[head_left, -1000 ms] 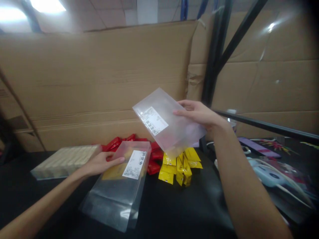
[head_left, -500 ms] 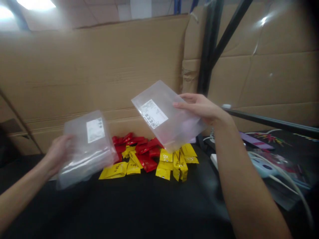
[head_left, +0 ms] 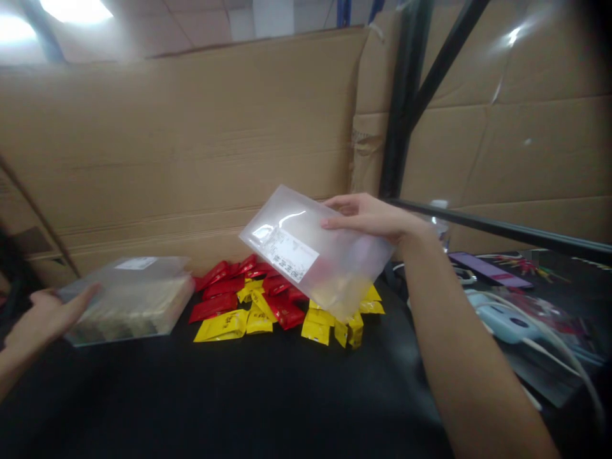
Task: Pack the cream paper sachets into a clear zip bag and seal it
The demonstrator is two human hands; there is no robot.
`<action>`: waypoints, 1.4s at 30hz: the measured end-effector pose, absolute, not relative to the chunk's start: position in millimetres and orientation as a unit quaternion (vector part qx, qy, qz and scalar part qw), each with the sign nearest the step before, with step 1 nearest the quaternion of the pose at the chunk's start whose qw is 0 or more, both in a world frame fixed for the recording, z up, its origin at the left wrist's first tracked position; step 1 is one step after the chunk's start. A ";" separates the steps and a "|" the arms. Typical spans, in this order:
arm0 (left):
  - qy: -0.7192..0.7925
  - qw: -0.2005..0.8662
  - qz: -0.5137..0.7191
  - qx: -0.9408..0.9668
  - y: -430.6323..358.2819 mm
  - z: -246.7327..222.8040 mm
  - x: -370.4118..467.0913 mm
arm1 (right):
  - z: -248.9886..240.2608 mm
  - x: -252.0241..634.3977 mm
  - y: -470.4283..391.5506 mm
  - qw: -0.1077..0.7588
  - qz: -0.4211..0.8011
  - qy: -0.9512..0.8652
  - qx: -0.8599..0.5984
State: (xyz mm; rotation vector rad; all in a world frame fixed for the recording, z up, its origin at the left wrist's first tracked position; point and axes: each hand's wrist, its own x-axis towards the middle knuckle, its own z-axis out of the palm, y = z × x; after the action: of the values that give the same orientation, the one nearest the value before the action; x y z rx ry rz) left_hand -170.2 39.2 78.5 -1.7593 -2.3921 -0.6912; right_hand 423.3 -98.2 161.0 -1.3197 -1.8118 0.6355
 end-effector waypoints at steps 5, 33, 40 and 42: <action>-0.710 0.253 -0.272 -0.599 24.5 80.7 -119.1 | 160.8 418.7 -95.9 0.373 0.228 -0.736 -0.517; -0.552 0.178 0.075 -0.811 153.4 15.2 18.7 | 169.7 413.7 -105.4 0.338 0.151 -0.766 -0.525; -0.552 0.155 0.065 -0.817 155.4 15.9 16.6 | 169.9 415.9 -109.1 0.345 0.157 -0.760 -0.528; -0.547 0.145 0.059 -0.822 156.4 16.7 16.5 | 169.2 417.7 -108.0 0.343 0.158 -0.756 -0.534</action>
State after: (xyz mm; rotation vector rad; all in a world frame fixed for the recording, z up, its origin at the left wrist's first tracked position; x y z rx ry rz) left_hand 16.5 156.4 16.7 -2.3677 -1.5767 0.1712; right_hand 417.7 -108.0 169.2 -1.3879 -1.9651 0.4113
